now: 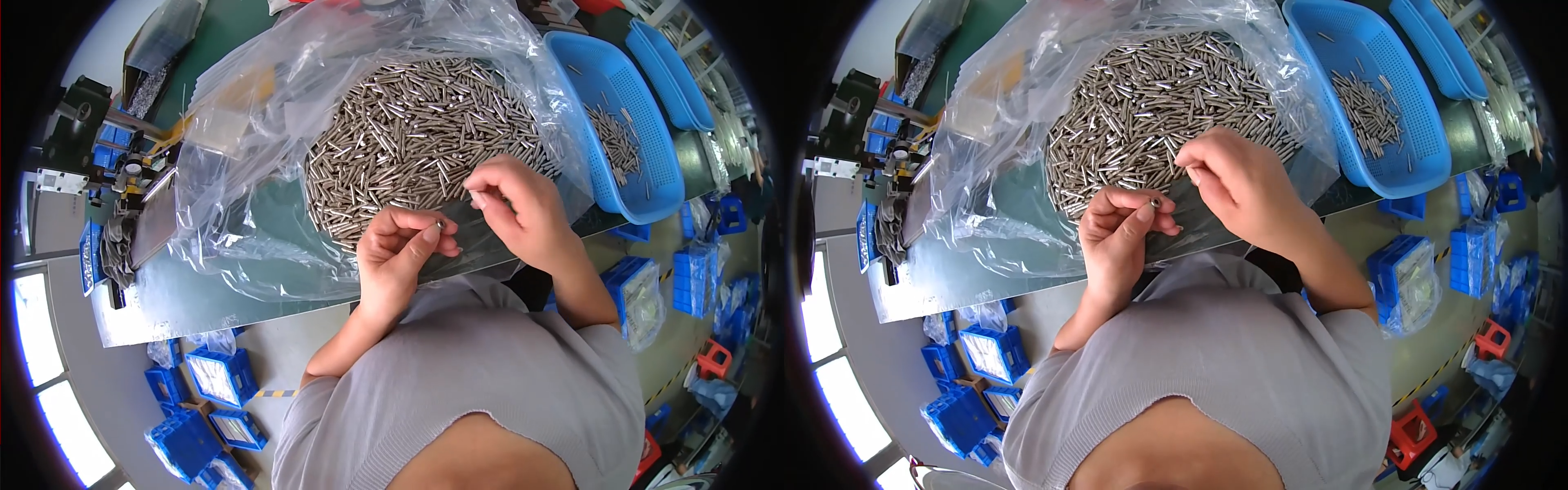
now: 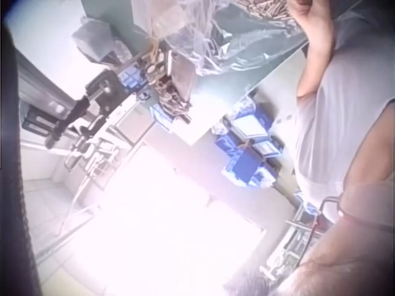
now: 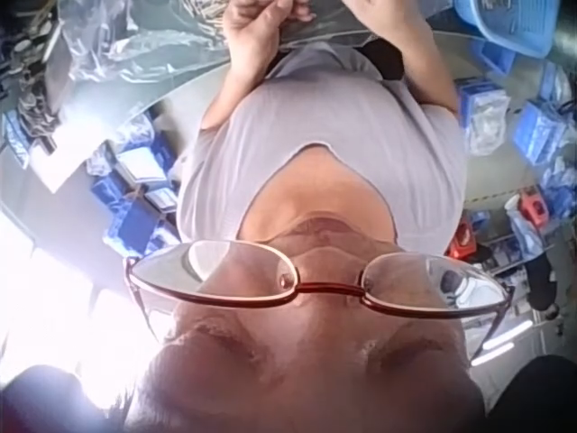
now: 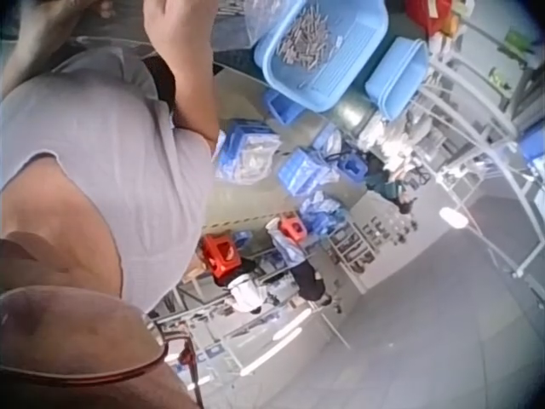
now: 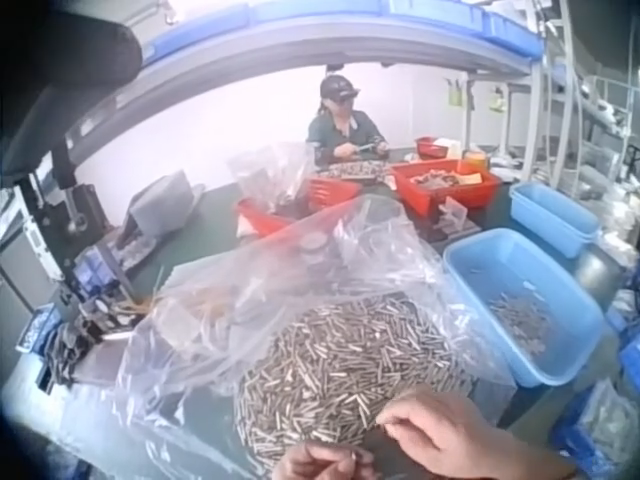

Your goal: Sorting and inspecting small cylindrical metal pins from a large bag into a blue basket.

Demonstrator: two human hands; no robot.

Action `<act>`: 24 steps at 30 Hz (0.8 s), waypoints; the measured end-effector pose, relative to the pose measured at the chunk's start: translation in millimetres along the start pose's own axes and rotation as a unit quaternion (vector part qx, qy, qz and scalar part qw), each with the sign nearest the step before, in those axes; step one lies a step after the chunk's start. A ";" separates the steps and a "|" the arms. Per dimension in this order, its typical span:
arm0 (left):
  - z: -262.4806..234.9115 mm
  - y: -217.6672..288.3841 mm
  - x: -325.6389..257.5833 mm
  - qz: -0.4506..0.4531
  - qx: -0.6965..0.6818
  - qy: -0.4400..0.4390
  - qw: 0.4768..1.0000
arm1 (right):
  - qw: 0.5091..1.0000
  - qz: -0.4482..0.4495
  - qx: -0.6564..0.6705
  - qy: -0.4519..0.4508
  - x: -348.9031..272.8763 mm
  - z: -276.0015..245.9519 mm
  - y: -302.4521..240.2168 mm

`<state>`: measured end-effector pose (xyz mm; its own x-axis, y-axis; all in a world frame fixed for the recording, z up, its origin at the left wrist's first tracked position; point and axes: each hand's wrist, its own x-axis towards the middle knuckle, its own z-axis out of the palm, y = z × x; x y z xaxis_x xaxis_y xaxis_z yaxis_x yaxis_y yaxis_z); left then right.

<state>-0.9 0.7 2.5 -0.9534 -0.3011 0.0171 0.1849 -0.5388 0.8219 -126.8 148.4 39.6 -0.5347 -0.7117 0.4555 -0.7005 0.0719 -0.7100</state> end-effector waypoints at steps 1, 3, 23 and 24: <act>-0.1 0.1 0.9 0.003 -0.004 -0.007 1.000 | 1.000 0.001 0.000 0.001 -3.1 0.9 -3.2; 0.3 0.1 1.2 0.002 -0.005 -0.009 1.000 | 0.946 0.119 0.299 0.049 -7.7 4.3 -8.4; -1.5 -0.2 0.1 0.008 -0.004 -0.020 1.000 | 0.958 0.032 0.276 0.069 -9.2 24.3 -2.5; -1.5 -0.4 0.0 0.009 -0.007 -0.021 1.000 | 0.958 0.032 0.276 0.068 -9.9 25.2 -3.2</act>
<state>-0.6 -0.3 1.3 -0.9590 -0.2778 0.0566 0.2057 -0.5441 0.8134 -107.4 137.6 23.8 -0.6514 -0.6170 0.4416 -0.3288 -0.2951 -0.8971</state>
